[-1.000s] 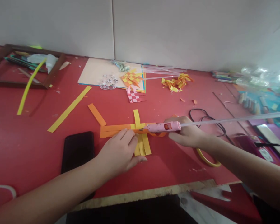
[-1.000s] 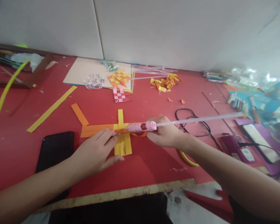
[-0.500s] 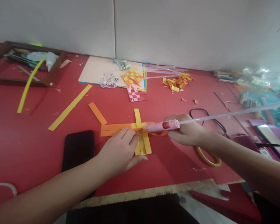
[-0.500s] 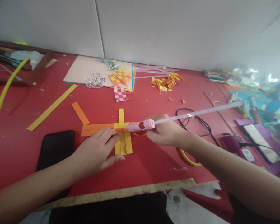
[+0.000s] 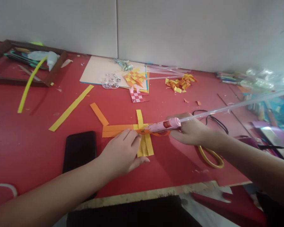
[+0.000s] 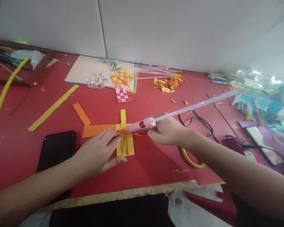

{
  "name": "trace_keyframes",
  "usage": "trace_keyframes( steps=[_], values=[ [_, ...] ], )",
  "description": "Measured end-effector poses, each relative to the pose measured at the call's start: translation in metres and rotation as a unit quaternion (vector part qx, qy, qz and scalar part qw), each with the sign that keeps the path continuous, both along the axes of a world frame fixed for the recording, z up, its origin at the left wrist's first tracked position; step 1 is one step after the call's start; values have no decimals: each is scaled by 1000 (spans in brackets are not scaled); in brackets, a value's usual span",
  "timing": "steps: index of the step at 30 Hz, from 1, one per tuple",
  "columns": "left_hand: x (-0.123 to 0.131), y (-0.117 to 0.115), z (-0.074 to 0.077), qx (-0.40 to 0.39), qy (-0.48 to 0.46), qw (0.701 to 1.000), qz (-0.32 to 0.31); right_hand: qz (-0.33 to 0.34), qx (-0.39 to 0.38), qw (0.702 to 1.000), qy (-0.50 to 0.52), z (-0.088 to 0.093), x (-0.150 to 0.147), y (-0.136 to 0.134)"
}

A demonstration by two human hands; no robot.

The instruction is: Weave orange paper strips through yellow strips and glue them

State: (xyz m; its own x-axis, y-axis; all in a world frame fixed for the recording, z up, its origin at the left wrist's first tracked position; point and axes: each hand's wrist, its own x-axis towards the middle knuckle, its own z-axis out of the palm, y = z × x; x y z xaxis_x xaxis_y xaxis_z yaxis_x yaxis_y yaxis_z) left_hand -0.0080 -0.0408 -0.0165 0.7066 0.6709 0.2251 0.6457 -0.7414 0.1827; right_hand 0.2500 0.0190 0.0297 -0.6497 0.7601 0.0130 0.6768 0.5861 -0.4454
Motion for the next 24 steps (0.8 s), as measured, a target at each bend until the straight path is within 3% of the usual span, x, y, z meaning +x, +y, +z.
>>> trace_keyframes(
  steps=[16,24],
  values=[
    [0,0,0,-33,2,999,3,27,-1,999,-28,10,-5,2],
    [-1,0,0,-39,-17,999,7,52,-60,996,-50,24,-13,11]
  ],
)
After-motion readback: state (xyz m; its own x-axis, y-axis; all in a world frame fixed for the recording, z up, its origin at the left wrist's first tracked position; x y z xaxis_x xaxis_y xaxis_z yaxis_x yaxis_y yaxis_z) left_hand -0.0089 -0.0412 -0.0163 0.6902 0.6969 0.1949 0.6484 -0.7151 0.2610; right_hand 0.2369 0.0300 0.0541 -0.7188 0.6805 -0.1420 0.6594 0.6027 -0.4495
